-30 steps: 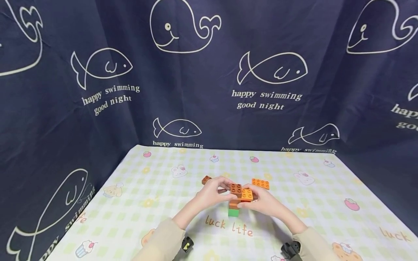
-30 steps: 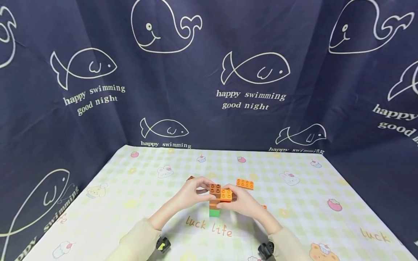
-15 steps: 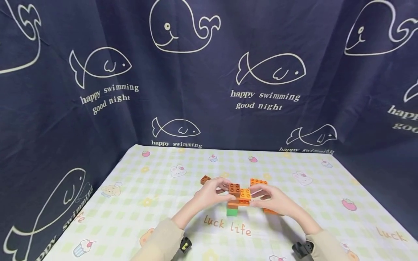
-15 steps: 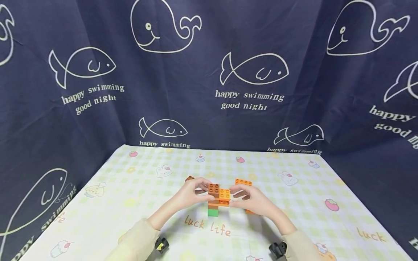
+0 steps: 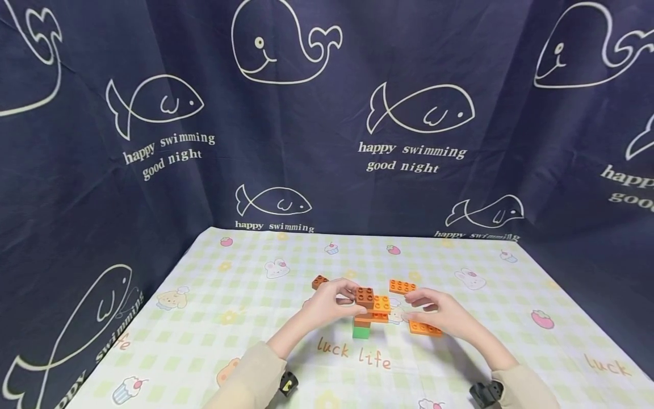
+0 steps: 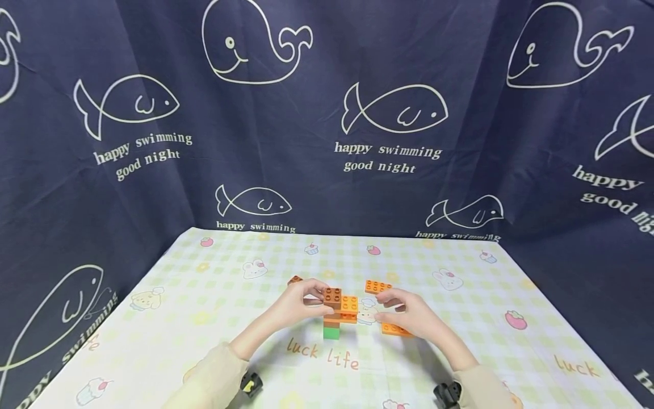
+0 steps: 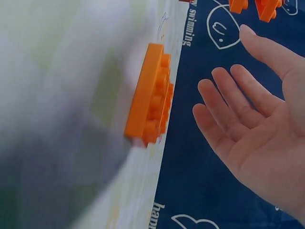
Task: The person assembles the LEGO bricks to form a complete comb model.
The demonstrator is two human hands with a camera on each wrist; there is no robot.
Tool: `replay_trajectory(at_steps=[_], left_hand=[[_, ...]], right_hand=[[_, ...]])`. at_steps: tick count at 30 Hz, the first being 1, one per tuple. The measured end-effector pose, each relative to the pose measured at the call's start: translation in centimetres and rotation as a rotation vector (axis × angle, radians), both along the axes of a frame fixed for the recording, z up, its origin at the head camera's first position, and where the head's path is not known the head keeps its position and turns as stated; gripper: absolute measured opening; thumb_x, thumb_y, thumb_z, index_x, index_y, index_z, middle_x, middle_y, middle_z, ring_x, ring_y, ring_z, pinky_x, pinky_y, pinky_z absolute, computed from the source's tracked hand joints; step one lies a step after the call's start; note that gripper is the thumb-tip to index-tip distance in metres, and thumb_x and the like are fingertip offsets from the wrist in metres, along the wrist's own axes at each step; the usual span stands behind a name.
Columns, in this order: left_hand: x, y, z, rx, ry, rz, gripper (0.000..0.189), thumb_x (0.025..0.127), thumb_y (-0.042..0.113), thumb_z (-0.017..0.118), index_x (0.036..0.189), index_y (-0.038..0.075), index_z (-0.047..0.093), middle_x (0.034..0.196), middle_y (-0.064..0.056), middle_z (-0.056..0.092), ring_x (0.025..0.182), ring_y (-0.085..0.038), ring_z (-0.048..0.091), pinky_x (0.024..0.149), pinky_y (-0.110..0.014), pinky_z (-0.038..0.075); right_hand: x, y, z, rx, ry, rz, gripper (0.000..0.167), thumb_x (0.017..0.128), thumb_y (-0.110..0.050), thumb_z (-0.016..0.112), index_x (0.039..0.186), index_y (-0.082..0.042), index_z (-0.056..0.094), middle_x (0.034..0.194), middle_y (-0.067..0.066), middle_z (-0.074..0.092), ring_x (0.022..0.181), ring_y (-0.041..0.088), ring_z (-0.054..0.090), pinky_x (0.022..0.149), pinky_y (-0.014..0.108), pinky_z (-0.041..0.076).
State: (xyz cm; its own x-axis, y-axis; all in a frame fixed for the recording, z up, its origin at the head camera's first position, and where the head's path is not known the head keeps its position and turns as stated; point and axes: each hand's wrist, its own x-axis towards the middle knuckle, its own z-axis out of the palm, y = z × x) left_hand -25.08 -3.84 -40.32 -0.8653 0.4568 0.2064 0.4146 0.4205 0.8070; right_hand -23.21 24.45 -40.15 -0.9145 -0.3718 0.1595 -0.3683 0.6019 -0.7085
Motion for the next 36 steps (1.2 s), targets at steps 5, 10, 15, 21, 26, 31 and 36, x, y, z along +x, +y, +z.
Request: replay_trajectory(at_steps=[5,10,15,21,26,31,36], left_hand=[[-0.1,-0.1,0.0,0.014,-0.03,-0.009,0.045,0.076,0.034,0.078,0.113,0.012,0.063,0.101,0.001,0.066,0.091,-0.012,0.067,0.081,-0.022,0.054],[0.0,-0.1,0.1,0.013,-0.041,-0.007,0.047,0.076,0.035,0.077,0.114,0.013,0.062,0.102,0.001,0.066,0.089,-0.011,0.068,0.081,-0.022,0.054],[0.0,-0.1,0.1,-0.001,-0.044,0.003,0.047,0.076,0.038,0.076,0.115,0.015,0.062,0.101,0.003,0.066,0.09,-0.01,0.068,0.083,-0.024,0.053],[0.0,-0.1,-0.2,0.022,-0.051,-0.008,0.046,0.077,0.033,0.077,0.115,0.013,0.062,0.101,0.001,0.066,0.089,-0.014,0.068,0.079,-0.022,0.054],[-0.1,-0.2,-0.3,0.047,-0.055,-0.014,0.046,0.076,0.031,0.078,0.115,0.011,0.062,0.102,0.0,0.065,0.089,-0.015,0.068,0.077,-0.019,0.054],[-0.1,-0.2,-0.4,0.032,-0.045,-0.01,0.046,0.076,0.035,0.077,0.114,0.014,0.062,0.101,0.003,0.066,0.088,-0.01,0.068,0.08,-0.022,0.053],[-0.1,-0.2,-0.3,0.008,-0.047,0.002,0.047,0.075,0.039,0.077,0.114,0.017,0.063,0.099,0.006,0.066,0.088,-0.007,0.068,0.084,-0.027,0.052]], right_hand=[[0.2,0.9,-0.4,0.022,0.016,-0.003,0.042,0.083,-0.025,0.071,0.113,0.002,0.061,0.11,0.019,0.065,0.1,0.035,0.061,0.084,0.042,0.053],[0.3,1.7,-0.7,0.051,0.046,-0.005,0.042,0.082,-0.023,0.072,0.112,0.003,0.061,0.11,0.019,0.065,0.098,0.037,0.061,0.082,0.042,0.054],[0.4,2.2,-1.1,0.083,0.039,-0.044,0.042,0.08,-0.025,0.073,0.111,0.001,0.062,0.11,0.017,0.065,0.098,0.035,0.062,0.082,0.04,0.054],[0.6,2.5,-1.6,0.118,0.016,-0.082,0.041,0.078,-0.025,0.075,0.109,0.0,0.064,0.109,0.014,0.066,0.097,0.033,0.062,0.081,0.039,0.054],[0.6,2.7,-1.9,0.132,-0.004,-0.078,0.042,0.078,-0.026,0.075,0.108,0.001,0.064,0.108,0.015,0.066,0.096,0.032,0.061,0.079,0.037,0.055],[0.7,2.8,-2.0,0.167,-0.011,-0.083,0.043,0.076,-0.028,0.077,0.108,0.0,0.064,0.105,0.012,0.066,0.091,0.025,0.061,0.078,0.036,0.054],[0.7,2.7,-2.2,0.214,-0.004,-0.114,0.046,0.071,-0.03,0.079,0.107,-0.004,0.066,0.102,0.005,0.065,0.09,0.021,0.06,0.081,0.038,0.051]])
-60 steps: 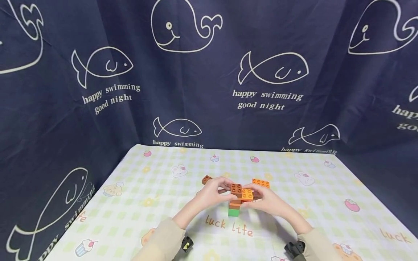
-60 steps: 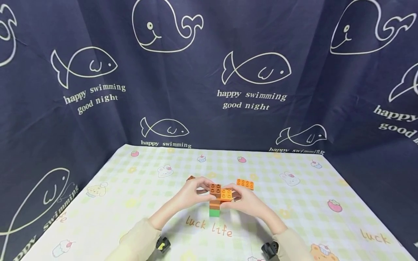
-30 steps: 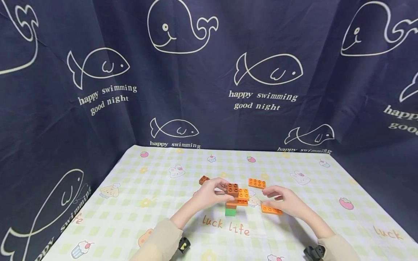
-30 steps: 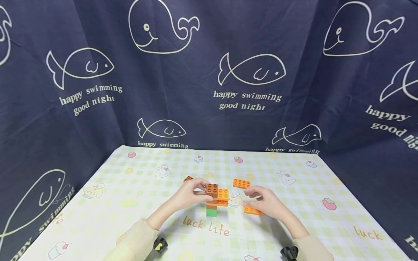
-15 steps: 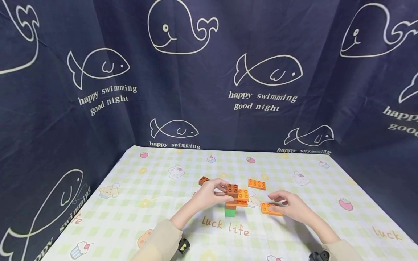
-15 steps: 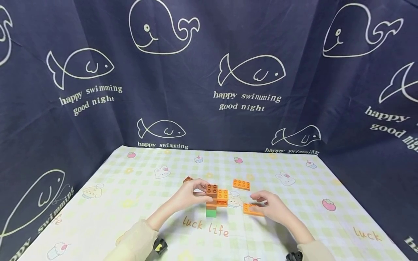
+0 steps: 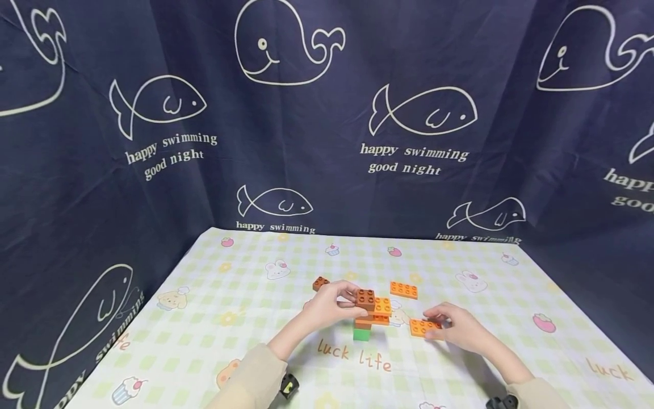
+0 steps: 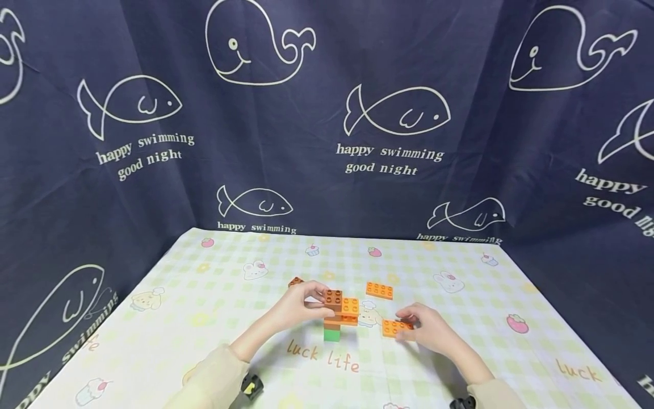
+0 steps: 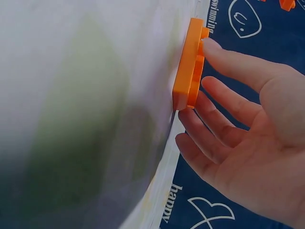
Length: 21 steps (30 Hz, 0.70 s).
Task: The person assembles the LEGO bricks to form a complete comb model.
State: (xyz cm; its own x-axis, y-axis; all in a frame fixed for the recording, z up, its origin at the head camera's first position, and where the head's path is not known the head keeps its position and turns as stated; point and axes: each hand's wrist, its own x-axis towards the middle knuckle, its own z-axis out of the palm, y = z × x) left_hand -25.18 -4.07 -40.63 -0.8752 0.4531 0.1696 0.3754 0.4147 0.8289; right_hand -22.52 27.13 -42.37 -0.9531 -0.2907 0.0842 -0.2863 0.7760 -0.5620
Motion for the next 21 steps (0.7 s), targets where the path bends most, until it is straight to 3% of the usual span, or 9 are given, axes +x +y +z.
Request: replay_trajectory(at_steps=[7,15,21], left_hand=[[0.18,0.01,-0.1,-0.004,-0.005,0.007,0.046,0.076,0.037,0.077,0.114,0.017,0.063,0.099,0.006,0.066,0.089,-0.009,0.068,0.087,-0.033,0.052],[0.03,0.15,-0.29,0.054,-0.027,-0.019,0.044,0.076,0.029,0.078,0.114,0.012,0.062,0.101,0.0,0.065,0.092,-0.016,0.068,0.078,-0.019,0.054],[-0.02,0.14,-0.31,0.06,-0.019,-0.016,0.044,0.076,0.028,0.078,0.113,0.012,0.062,0.101,-0.001,0.065,0.09,-0.015,0.069,0.077,-0.017,0.054]], right_hand=[[0.07,-0.21,-0.3,0.031,-0.002,0.011,0.044,0.068,-0.023,0.081,0.105,-0.005,0.067,0.098,0.002,0.064,0.088,0.019,0.057,0.081,0.039,0.048],[-0.17,-0.2,-0.5,0.053,-0.031,0.001,0.039,0.067,-0.02,0.082,0.101,-0.008,0.069,0.088,-0.003,0.058,0.078,0.011,0.046,0.067,0.025,0.041],[-0.04,-0.38,-0.24,0.05,0.001,0.008,0.037,0.068,-0.018,0.081,0.101,-0.005,0.069,0.086,-0.002,0.056,0.075,0.01,0.046,0.064,0.023,0.04]])
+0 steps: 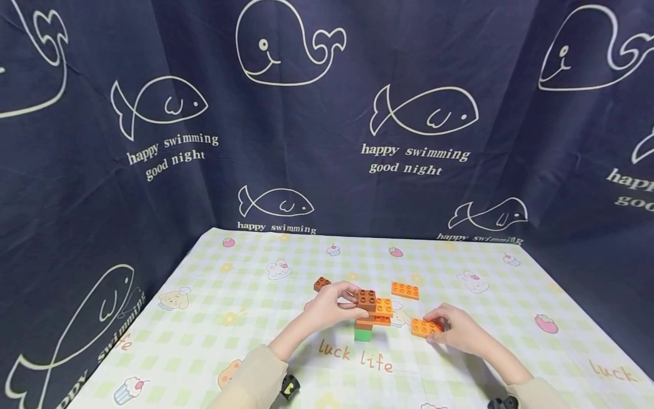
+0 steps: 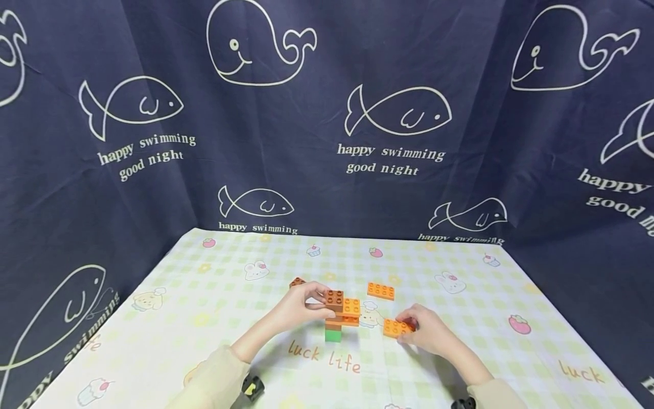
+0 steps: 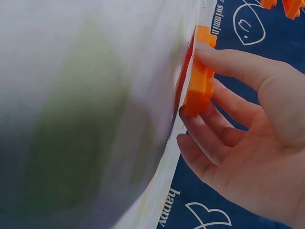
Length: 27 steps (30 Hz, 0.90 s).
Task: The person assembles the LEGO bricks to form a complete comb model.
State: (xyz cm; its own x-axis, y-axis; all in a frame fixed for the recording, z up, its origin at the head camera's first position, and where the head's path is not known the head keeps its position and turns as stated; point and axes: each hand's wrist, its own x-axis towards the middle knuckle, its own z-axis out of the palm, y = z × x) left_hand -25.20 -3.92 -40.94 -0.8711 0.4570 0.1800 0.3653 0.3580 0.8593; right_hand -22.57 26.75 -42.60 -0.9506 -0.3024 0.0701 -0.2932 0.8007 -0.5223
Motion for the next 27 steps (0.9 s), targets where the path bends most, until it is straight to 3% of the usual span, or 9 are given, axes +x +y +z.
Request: replay_trajectory(at_steps=[6,15,27], left_hand=[[0.0,0.0,0.1,-0.017,-0.001,0.004,0.045,0.076,0.03,0.078,0.114,0.011,0.062,0.102,0.0,0.065,0.089,-0.013,0.069,0.079,-0.019,0.054],[-0.1,-0.1,0.0,-0.001,-0.007,-0.012,0.044,0.076,0.028,0.078,0.114,0.011,0.062,0.102,-0.001,0.065,0.09,-0.015,0.069,0.077,-0.017,0.054],[-0.4,-0.1,-0.2,0.009,-0.015,-0.027,0.045,0.077,0.027,0.078,0.114,0.009,0.061,0.105,-0.003,0.063,0.093,-0.016,0.068,0.078,-0.015,0.053]], right_hand=[[0.1,-0.1,0.3,0.001,0.063,-0.005,0.038,0.068,-0.018,0.08,0.101,-0.004,0.068,0.091,0.0,0.06,0.082,0.014,0.055,0.074,0.032,0.05],[-0.1,-0.4,1.5,-0.026,0.126,-0.015,0.038,0.07,-0.017,0.079,0.102,-0.003,0.066,0.095,0.005,0.059,0.089,0.023,0.058,0.081,0.048,0.052],[-0.4,-1.2,3.4,-0.067,0.272,0.02,0.033,0.074,-0.012,0.075,0.105,-0.004,0.066,0.101,0.006,0.065,0.087,0.019,0.059,0.075,0.032,0.054]])
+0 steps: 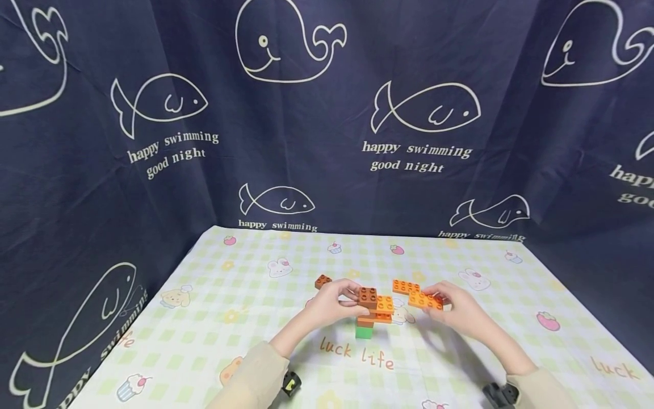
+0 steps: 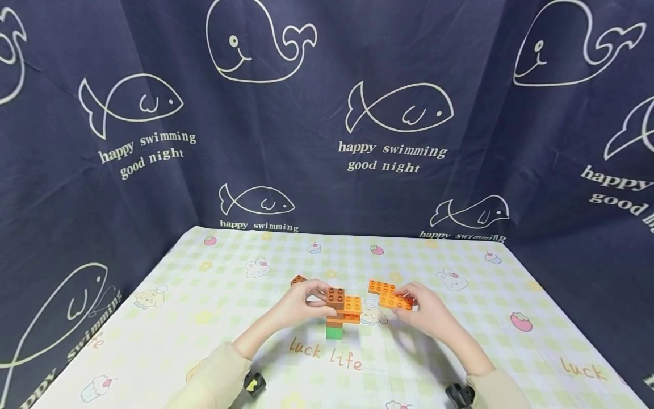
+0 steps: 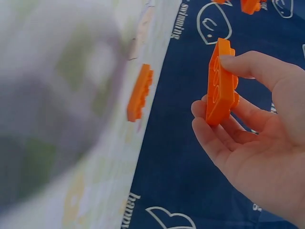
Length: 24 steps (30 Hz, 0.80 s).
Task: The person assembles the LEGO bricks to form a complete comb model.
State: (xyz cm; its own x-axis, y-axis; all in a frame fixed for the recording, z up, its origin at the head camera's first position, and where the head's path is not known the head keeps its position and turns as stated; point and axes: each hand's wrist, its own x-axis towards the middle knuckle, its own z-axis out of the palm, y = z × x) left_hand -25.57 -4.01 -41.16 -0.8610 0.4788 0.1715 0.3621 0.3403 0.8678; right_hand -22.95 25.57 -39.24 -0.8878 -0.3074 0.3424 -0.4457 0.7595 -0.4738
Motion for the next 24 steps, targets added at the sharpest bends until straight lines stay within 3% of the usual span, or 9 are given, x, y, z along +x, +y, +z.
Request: replay_trajectory(at_steps=[8,24], left_hand=[[0.0,0.0,0.0,-0.001,0.003,-0.002,0.045,0.077,0.027,0.078,0.114,0.009,0.061,0.106,-0.003,0.063,0.093,-0.016,0.068,0.078,-0.015,0.053],[0.2,-0.1,0.1,-0.006,0.006,0.006,0.043,0.077,0.028,0.078,0.113,0.011,0.062,0.105,-0.002,0.065,0.092,-0.015,0.068,0.078,-0.017,0.054]], right_hand=[[0.2,-1.2,1.4,-0.015,0.099,0.04,0.029,0.076,-0.009,0.074,0.105,-0.006,0.067,0.1,0.004,0.067,0.083,0.006,0.056,0.073,0.027,0.054],[0.2,-4.7,3.4,-0.045,0.142,0.126,0.031,0.08,-0.011,0.072,0.11,-0.007,0.067,0.107,0.004,0.066,0.095,0.02,0.062,0.08,0.035,0.055]])
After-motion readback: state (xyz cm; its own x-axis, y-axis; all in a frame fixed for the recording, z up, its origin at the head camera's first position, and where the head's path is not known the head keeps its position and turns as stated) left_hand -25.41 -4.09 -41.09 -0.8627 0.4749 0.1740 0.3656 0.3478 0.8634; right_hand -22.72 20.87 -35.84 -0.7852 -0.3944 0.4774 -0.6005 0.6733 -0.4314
